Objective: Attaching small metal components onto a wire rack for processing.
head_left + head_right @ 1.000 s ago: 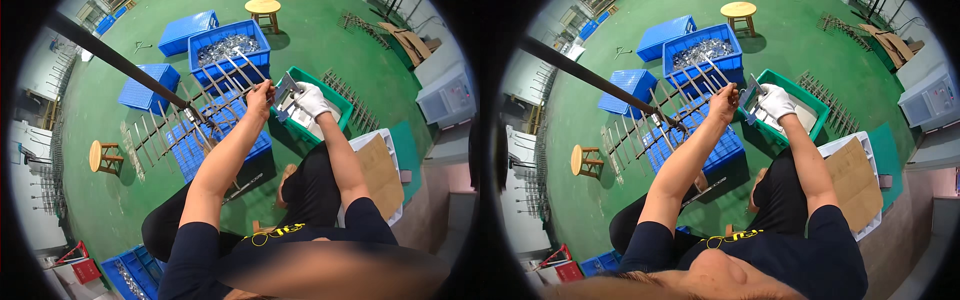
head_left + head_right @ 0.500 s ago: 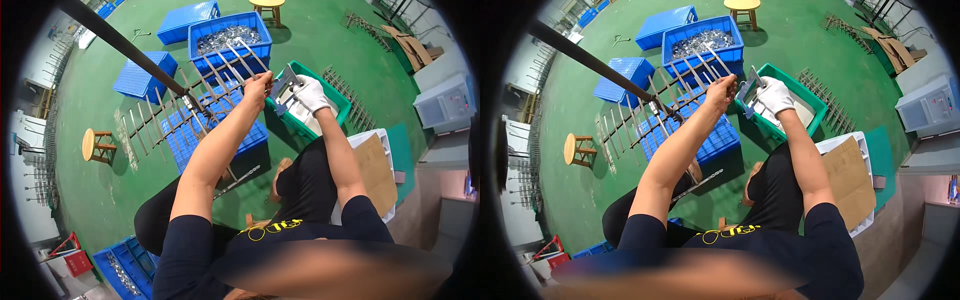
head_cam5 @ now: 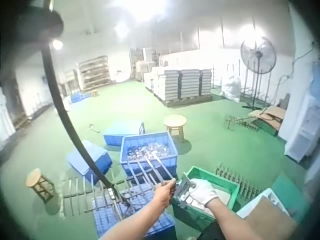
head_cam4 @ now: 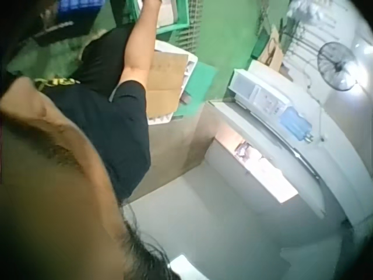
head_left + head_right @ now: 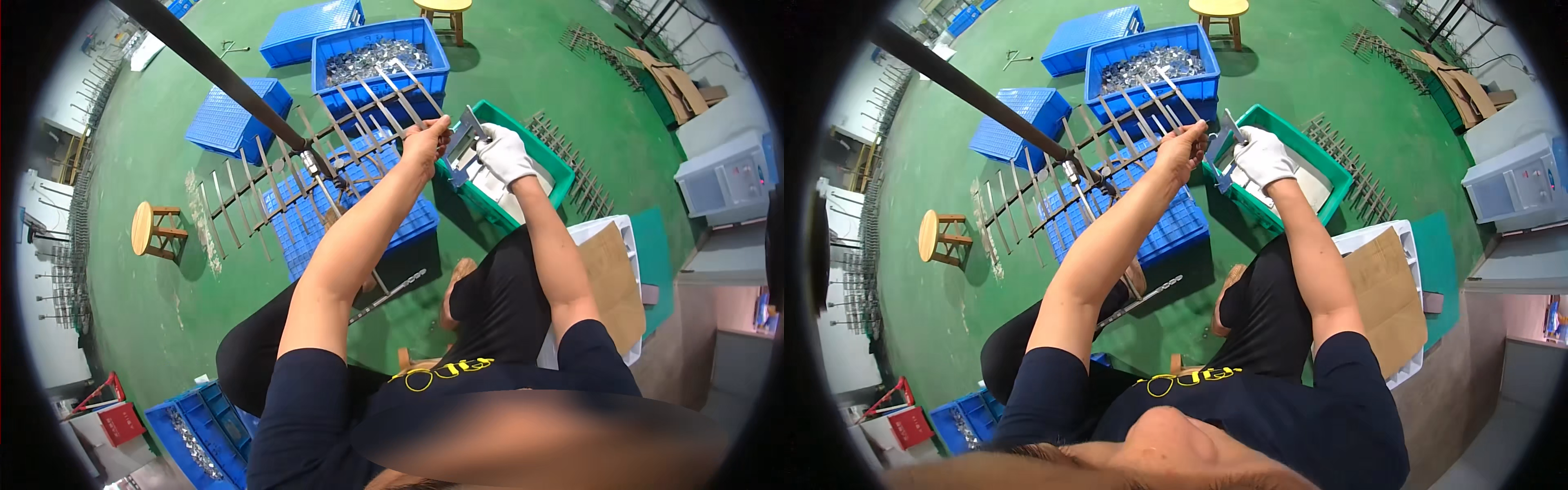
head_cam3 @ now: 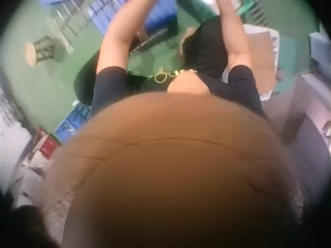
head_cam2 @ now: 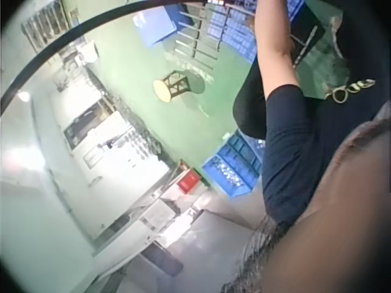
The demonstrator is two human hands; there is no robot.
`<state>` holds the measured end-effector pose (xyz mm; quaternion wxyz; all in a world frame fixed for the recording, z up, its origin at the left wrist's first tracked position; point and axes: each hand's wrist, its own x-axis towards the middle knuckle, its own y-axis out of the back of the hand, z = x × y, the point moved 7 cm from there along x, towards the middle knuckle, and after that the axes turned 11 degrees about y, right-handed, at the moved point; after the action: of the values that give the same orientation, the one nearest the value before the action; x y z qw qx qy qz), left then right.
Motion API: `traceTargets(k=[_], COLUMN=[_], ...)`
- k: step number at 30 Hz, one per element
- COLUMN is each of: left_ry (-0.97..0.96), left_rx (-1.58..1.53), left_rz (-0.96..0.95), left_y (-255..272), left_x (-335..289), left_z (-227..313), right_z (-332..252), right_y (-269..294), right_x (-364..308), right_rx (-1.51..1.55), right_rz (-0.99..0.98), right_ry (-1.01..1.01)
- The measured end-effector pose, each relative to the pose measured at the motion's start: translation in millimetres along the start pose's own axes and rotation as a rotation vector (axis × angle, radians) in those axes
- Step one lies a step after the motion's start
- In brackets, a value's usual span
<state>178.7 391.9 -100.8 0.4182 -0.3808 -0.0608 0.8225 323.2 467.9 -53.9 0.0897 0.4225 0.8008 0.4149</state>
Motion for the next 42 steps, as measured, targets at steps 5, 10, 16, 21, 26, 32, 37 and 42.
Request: traceTargets(k=[5, 10, 16, 21, 26, 32, 37, 42], left_ry=[0.008, 0.020, 0.010, -0.074, -0.166, -0.162, -0.149, -0.128], left_rx=[0.000, -0.012, -0.024, 0.044, 0.125, 0.155, 0.162, 0.148], left_rz=[-0.003, -0.028, -0.073, 0.011, 0.063, 0.050, 0.060, 0.028], left_y=[0, 0, -1, 4, 7, 4, 4, 4], left_x=[-6, -3, 2, 5, 5, 3, 0, 4], left_z=[1, 0, 0, 2, 7, 7, 8, 7], right_z=[-2, -9, -13, -22, -25, -19, -26, -28], right_y=[-2, -3, -4, -6, -9, -16, -15, -12], right_x=[1, 3, 2, 0, 1, 1, 1, -2], right_rx=[-0.016, -0.035, -0.079, -0.086, -0.134, -0.162, -0.210, -0.231], right_rz=[0.009, -0.035, -0.029, -0.005, -0.028, -0.048, -0.084, -0.041], right_ry=[0.048, 0.047, 0.083, 0.137, 0.110, 0.167, 0.150, 0.163])
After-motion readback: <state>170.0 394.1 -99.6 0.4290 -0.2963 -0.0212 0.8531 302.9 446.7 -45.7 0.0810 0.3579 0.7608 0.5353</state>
